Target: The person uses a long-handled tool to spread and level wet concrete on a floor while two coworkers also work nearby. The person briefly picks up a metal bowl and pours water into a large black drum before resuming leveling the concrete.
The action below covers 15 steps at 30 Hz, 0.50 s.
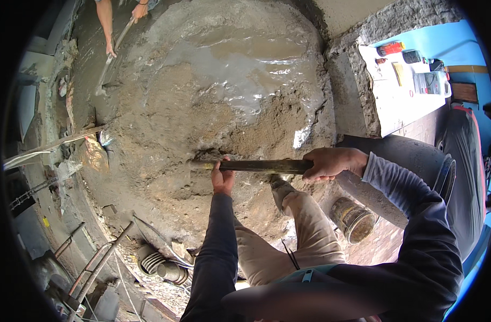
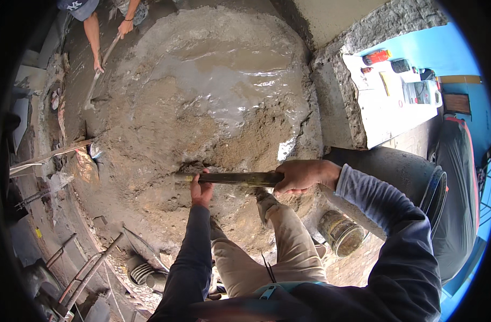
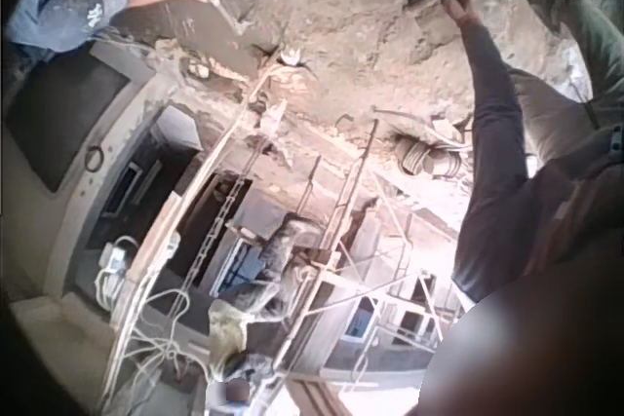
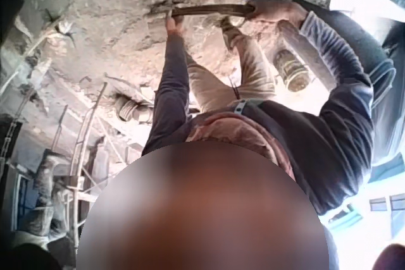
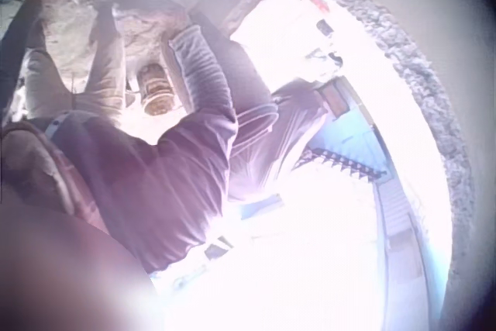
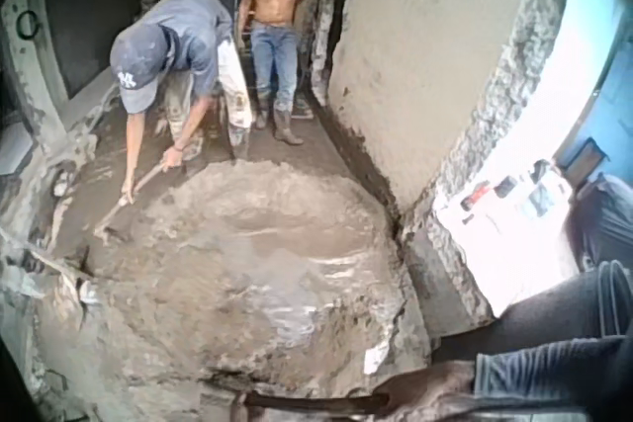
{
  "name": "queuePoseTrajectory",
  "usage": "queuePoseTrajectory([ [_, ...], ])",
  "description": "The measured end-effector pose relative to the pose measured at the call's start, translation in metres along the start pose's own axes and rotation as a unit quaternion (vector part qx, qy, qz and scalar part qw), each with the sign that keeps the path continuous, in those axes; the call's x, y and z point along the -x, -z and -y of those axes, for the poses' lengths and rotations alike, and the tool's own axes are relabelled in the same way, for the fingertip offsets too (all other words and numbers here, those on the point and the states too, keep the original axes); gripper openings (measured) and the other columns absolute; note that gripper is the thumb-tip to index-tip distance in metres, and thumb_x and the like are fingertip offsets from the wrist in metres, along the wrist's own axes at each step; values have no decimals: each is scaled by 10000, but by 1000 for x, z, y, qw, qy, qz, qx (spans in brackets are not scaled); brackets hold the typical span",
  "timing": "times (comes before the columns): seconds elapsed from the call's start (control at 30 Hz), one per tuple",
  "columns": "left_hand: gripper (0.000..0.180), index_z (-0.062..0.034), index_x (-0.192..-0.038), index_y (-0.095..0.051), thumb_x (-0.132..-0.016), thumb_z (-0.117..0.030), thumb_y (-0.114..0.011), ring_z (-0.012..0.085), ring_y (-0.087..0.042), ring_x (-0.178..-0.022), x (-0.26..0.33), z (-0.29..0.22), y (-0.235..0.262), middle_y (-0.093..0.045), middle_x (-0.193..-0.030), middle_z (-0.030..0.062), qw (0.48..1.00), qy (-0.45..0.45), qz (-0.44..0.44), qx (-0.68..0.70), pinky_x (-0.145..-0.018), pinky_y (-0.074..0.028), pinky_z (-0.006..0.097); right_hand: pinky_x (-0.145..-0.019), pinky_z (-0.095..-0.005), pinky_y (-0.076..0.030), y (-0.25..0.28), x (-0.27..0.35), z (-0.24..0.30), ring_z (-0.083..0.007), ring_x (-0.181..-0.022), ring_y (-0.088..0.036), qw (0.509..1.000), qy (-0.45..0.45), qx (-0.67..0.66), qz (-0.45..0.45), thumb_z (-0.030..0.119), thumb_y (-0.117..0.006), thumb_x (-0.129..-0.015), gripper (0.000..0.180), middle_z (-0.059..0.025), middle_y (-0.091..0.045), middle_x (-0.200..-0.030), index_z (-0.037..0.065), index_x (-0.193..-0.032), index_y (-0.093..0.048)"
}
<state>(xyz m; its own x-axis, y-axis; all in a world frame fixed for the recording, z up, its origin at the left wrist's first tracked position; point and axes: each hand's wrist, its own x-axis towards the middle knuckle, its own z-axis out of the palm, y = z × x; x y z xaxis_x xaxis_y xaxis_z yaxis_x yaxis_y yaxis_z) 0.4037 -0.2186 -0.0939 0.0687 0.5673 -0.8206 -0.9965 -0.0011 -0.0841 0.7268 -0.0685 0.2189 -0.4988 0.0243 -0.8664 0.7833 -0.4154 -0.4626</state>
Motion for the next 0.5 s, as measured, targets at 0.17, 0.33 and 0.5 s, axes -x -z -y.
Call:
queuePoseTrajectory([
  [0.17, 202, -55, -1144, -584, -1050, -233, -565, 266, -615, -1144, -53, 120, -90, -661, -1152, 116, 996, 80, 36, -29, -1040, -445, 531, -734, -385, -554, 142, 58, -76, -213, -742, -655, 920, -32, 324, -217, 288, -825, -861, 400, -99, -713, -842, 47, -1119, -637],
  [0.33, 317, -119, -956, -649, -993, -433, -633, 206, -639, -1005, -65, 180, -99, -706, -995, 27, 994, 104, -9, 13, -959, -438, 487, -788, -436, -541, 180, 54, -153, -294, -868, -699, 839, -55, 462, -280, 264, -868, -777, 403, -112, -708, -952, 68, -1025, -619],
  [0.5, 345, -113, -755, -549, -1002, -338, -636, 202, -581, -683, 13, 96, -1, -563, -672, 6, 996, 20, -89, -4, -835, -504, 408, -834, -450, -550, 16, -9, -182, -284, -918, -707, 914, -6, 371, -166, 393, -848, -797, 450, -76, -728, -984, 172, -1106, -607],
])
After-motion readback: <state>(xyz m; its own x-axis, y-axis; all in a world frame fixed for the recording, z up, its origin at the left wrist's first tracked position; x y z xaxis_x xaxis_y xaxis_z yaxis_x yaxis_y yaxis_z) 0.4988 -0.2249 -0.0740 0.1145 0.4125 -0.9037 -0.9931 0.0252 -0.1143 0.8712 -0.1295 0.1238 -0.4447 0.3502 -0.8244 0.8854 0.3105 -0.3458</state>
